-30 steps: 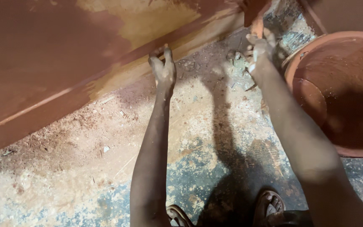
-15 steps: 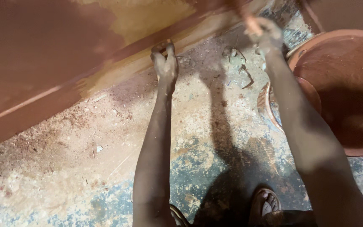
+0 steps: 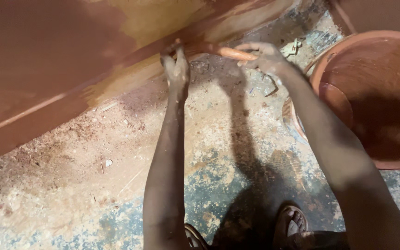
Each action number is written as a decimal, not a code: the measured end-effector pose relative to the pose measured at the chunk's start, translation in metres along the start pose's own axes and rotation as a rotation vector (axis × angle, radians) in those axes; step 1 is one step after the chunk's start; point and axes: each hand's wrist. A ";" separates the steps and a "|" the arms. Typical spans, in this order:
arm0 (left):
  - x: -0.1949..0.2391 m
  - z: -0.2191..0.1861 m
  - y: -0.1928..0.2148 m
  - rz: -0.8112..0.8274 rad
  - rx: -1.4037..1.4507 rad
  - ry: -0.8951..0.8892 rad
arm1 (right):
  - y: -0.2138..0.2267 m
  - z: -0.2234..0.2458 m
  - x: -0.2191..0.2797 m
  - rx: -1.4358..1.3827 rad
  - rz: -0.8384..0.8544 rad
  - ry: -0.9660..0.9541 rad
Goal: The person paints the lower section of a wall using a paintbrush. They repeatedly dip the brush into a bucket of brown paint and apply it to the wall surface near the floor.
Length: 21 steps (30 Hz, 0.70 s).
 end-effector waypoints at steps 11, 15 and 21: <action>0.002 -0.016 0.025 0.028 -0.016 -0.023 | -0.017 0.050 0.020 -1.095 -0.526 -0.277; -0.001 -0.011 0.030 0.028 -0.033 -0.026 | -0.051 0.055 0.027 -1.001 -0.349 -0.202; 0.000 -0.014 0.016 0.023 -0.098 -0.068 | -0.026 0.045 0.032 -0.373 -0.058 -0.181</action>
Point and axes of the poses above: each hand's wrist, its own x-axis away from the middle knuckle, its own y-axis out of the back of the hand, z = x × y, and after that the axes turned 9 degrees about -y, right-handed
